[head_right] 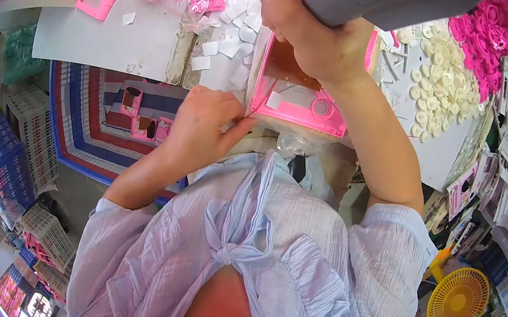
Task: Assembling a toy piggy bank by installing electronic components and plastic parts.
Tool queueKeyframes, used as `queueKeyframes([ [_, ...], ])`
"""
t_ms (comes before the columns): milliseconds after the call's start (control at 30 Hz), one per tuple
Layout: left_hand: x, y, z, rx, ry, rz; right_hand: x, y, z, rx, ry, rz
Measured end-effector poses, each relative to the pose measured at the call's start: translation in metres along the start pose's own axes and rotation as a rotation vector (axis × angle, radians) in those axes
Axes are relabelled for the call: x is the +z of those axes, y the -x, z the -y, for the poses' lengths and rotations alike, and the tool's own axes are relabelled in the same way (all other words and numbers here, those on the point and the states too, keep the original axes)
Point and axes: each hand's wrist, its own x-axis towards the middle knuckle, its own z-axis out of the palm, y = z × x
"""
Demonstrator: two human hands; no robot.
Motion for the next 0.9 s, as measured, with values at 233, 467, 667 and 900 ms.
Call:
queueKeyframes([
  [233,-0.049,-0.040,0.014,0.008,-0.211,-0.372,0.010,0.004,0.002,-0.045,0.643,-0.137],
  [467,-0.022,-0.049,-0.005,0.446,-0.208,-0.074,0.017,0.003,-0.004,-0.031,0.512,-0.252],
  [667,-0.015,-0.056,-0.008,0.363,-0.246,-0.067,0.013,-0.004,0.037,0.164,0.250,-0.327],
  [900,-0.005,-0.066,-0.002,0.201,0.117,-0.171,0.006,0.064,0.049,0.268,1.003,-0.036],
])
